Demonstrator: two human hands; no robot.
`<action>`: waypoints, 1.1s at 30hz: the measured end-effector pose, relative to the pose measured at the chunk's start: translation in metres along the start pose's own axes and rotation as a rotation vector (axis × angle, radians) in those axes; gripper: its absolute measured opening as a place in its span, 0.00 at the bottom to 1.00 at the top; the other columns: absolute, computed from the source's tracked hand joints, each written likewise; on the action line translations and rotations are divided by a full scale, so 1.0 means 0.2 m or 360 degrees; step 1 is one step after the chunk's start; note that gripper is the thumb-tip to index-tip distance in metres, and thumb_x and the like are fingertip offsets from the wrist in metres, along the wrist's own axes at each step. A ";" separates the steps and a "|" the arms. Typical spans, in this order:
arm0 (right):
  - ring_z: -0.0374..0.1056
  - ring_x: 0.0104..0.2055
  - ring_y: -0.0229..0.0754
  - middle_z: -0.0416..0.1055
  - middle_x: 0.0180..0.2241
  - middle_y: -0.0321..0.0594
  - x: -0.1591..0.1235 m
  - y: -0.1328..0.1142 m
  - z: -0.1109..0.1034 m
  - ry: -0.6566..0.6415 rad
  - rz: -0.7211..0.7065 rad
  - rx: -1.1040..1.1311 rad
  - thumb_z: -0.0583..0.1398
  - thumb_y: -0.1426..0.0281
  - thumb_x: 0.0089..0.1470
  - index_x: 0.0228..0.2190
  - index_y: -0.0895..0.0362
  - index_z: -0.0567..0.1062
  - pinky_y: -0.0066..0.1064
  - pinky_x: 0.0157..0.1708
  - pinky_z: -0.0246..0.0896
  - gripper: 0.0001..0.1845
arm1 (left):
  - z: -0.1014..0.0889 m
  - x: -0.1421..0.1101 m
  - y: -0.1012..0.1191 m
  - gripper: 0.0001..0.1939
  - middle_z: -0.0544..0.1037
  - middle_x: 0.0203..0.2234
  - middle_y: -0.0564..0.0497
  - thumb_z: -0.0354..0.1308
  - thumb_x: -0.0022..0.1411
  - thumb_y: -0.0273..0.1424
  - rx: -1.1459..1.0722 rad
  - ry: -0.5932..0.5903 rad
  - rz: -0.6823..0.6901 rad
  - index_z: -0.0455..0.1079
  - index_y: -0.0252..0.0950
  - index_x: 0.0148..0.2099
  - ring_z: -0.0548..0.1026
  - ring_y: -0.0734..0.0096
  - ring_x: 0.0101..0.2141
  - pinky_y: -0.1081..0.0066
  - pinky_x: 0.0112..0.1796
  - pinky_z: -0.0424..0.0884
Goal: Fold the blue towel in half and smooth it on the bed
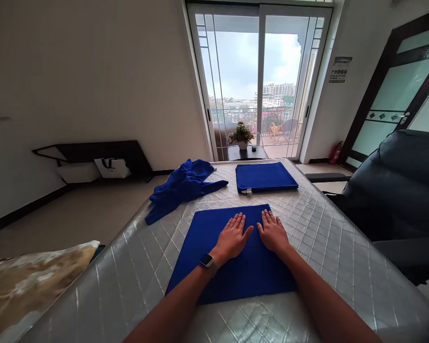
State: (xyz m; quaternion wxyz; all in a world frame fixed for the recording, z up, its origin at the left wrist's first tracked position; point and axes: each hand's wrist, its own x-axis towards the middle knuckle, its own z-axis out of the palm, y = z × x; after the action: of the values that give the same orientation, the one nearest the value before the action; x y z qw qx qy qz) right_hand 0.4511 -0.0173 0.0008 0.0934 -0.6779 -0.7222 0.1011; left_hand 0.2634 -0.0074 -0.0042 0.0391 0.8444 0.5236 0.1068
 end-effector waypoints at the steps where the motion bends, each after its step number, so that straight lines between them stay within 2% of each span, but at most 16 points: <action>1: 0.33 0.75 0.43 0.39 0.74 0.44 0.00 0.00 0.00 -0.0003 0.0011 0.0007 0.39 0.57 0.70 0.71 0.64 0.48 0.42 0.72 0.26 0.37 | -0.01 -0.03 -0.07 0.38 0.54 0.71 0.41 0.32 0.74 0.52 0.0024 0.0008 -0.0051 0.53 0.32 0.73 0.51 0.59 0.71 0.56 0.69 0.50; 6: 0.33 0.75 0.42 0.39 0.74 0.42 0.00 0.01 0.00 -0.0029 0.0016 -0.0009 0.39 0.57 0.69 0.72 0.64 0.47 0.41 0.72 0.25 0.37 | -0.07 -0.20 -0.44 0.37 0.54 0.71 0.39 0.34 0.74 0.51 0.0132 0.0049 -0.0289 0.52 0.33 0.74 0.51 0.57 0.71 0.53 0.68 0.51; 8: 0.33 0.75 0.42 0.39 0.74 0.43 0.00 0.01 0.01 -0.0028 0.0021 -0.0026 0.39 0.57 0.69 0.72 0.63 0.47 0.41 0.72 0.26 0.37 | -0.09 -0.26 -0.54 0.39 0.53 0.72 0.39 0.33 0.74 0.53 0.0148 0.0048 -0.0356 0.52 0.32 0.74 0.50 0.56 0.71 0.52 0.68 0.50; 10: 0.34 0.75 0.42 0.39 0.74 0.43 0.00 0.01 0.02 -0.0022 0.0029 -0.0032 0.39 0.56 0.69 0.72 0.64 0.47 0.41 0.72 0.26 0.37 | -0.11 -0.30 -0.60 0.41 0.51 0.72 0.39 0.32 0.73 0.55 0.0144 0.0036 -0.0390 0.51 0.31 0.74 0.49 0.57 0.71 0.53 0.68 0.49; 15: 0.34 0.75 0.41 0.40 0.74 0.41 0.01 0.02 0.04 0.0013 0.0037 -0.0062 0.39 0.56 0.69 0.72 0.63 0.47 0.40 0.72 0.27 0.37 | -0.11 -0.31 -0.60 0.46 0.51 0.72 0.37 0.30 0.71 0.57 0.0130 0.0020 -0.0403 0.49 0.25 0.74 0.48 0.56 0.72 0.54 0.69 0.47; 26: 0.33 0.75 0.40 0.37 0.74 0.39 0.02 0.04 0.06 -0.0007 0.0033 -0.0186 0.38 0.56 0.69 0.72 0.62 0.47 0.41 0.72 0.29 0.37 | -0.10 -0.32 -0.56 0.46 0.52 0.72 0.37 0.29 0.71 0.58 0.0084 0.0118 -0.0423 0.50 0.25 0.73 0.50 0.56 0.71 0.54 0.69 0.49; 33: 0.32 0.75 0.41 0.37 0.74 0.41 -0.01 0.01 0.01 -0.0044 0.0044 -0.0190 0.37 0.57 0.70 0.72 0.64 0.45 0.41 0.72 0.28 0.37 | -0.13 -0.32 -0.54 0.47 0.52 0.72 0.37 0.27 0.71 0.58 0.0051 0.0110 -0.0439 0.50 0.24 0.73 0.49 0.56 0.71 0.55 0.69 0.48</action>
State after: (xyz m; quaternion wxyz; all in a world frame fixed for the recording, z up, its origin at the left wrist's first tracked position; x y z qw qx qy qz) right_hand 0.4532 -0.0190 -0.0028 0.0413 -0.6907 -0.7187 0.0685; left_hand 0.1361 -0.0184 -0.0077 0.0219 0.7607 0.6374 0.1210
